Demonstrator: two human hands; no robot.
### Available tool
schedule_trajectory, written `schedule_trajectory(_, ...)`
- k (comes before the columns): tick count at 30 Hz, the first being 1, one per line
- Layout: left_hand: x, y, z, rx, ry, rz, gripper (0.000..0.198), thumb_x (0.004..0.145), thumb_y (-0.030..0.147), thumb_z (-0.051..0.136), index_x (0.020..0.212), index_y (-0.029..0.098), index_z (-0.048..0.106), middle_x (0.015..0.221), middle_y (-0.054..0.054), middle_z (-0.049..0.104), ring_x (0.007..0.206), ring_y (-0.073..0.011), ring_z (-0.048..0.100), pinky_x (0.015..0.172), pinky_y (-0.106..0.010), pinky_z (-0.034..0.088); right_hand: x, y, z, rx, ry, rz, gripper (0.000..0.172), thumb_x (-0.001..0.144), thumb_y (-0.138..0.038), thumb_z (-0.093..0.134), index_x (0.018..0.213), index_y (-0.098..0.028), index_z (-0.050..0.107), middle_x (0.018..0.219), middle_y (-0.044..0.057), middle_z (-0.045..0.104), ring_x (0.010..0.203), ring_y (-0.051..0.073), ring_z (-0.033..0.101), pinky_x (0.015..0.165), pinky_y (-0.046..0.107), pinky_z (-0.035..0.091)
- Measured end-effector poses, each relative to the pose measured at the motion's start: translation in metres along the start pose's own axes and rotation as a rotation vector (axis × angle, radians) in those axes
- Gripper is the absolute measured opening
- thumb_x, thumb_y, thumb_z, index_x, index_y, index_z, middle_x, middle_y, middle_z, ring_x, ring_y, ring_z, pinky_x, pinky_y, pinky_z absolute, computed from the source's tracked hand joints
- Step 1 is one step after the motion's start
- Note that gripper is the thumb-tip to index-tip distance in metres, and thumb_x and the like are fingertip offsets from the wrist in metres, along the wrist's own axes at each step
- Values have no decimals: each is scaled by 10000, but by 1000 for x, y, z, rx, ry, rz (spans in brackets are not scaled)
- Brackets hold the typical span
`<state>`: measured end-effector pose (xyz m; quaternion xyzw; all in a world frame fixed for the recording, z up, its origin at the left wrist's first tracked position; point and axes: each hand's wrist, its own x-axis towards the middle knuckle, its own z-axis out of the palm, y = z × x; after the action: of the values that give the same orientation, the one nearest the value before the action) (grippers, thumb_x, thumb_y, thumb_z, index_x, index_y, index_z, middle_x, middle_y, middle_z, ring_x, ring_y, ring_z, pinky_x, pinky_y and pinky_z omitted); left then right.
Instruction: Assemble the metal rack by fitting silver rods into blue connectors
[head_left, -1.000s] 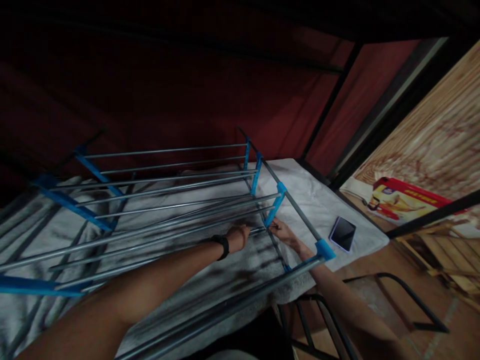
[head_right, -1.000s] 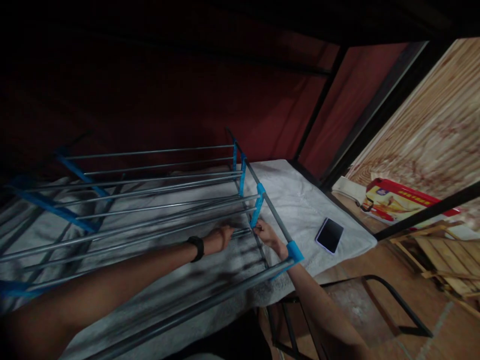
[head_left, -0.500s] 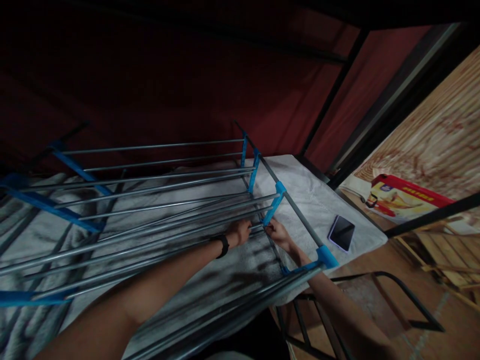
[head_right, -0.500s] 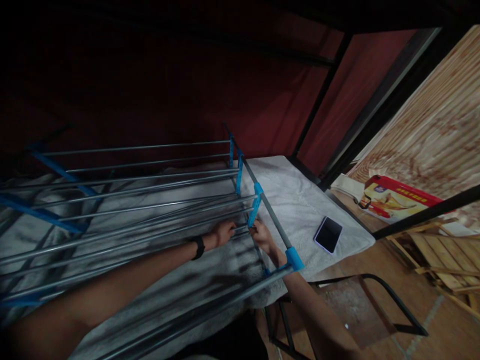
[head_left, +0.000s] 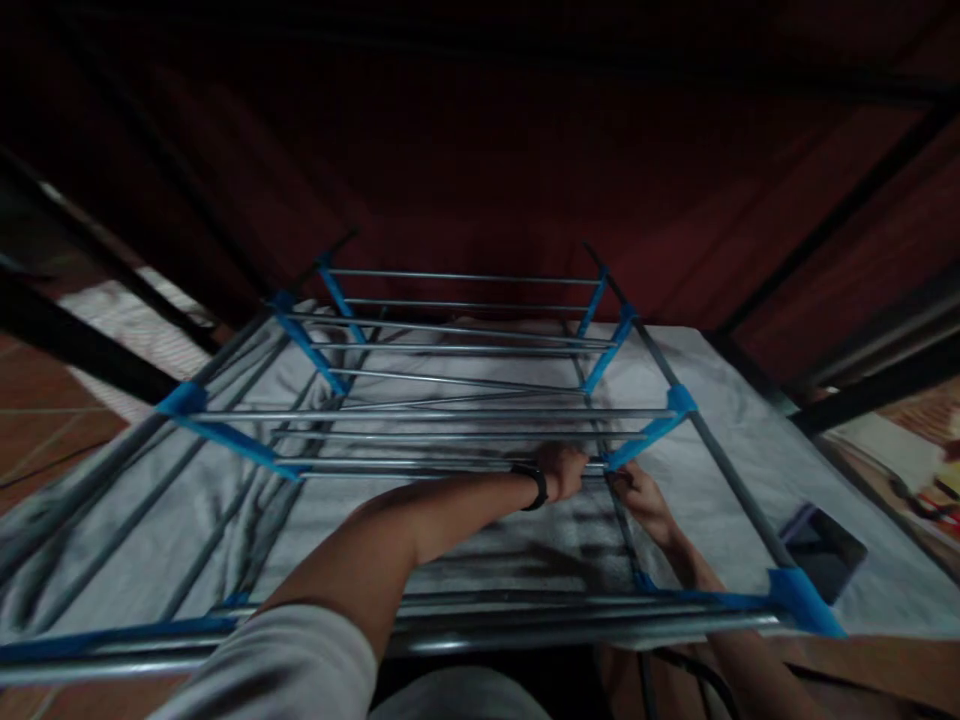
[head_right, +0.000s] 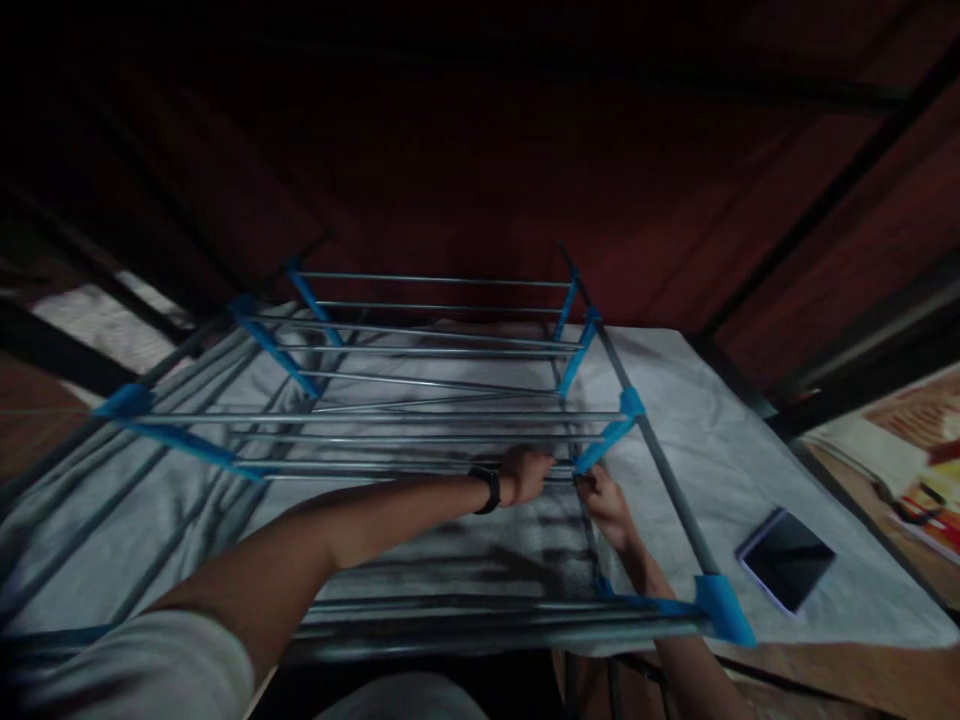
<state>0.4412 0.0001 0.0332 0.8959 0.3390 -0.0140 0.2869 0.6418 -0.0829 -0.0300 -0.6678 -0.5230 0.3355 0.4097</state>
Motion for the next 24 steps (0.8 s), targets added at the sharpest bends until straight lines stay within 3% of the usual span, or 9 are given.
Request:
schedule_trajectory(4,-2,1,0,32,7,16,256,863,101,581,1049,180,738,1172,-170,761,1090,-328,709,916,-424,563,3,10,-2,-12,21,15,314,704,-519,652,895,-275,704,871,90,745,900,333,678,888,482,546)
schedule_trajectory(10,-5,5,-1,51,-16,33,225,894,120,570,1064,159,712,1196,-165,757,1089,-311,723,896,-397,585,-2,6,-2,-5,43,40,354,698,-554,666,887,-255,685,841,95,742,843,317,674,824,461,547)
schedule_trajectory(17,-4,9,-9,62,-3,37,147,930,175,573,1038,171,673,1158,-139,741,1066,-293,706,880,-385,557,-3,7,-2,44,6,9,378,776,-560,682,997,-255,710,959,110,766,933,333,701,921,496,557)
schedule_trajectory(24,-6,12,-7,53,24,30,226,937,161,533,1126,193,653,1243,-146,729,1101,-291,704,889,-387,570,-4,7,0,48,35,14,472,734,-671,715,954,-254,699,878,112,734,858,335,677,849,505,569)
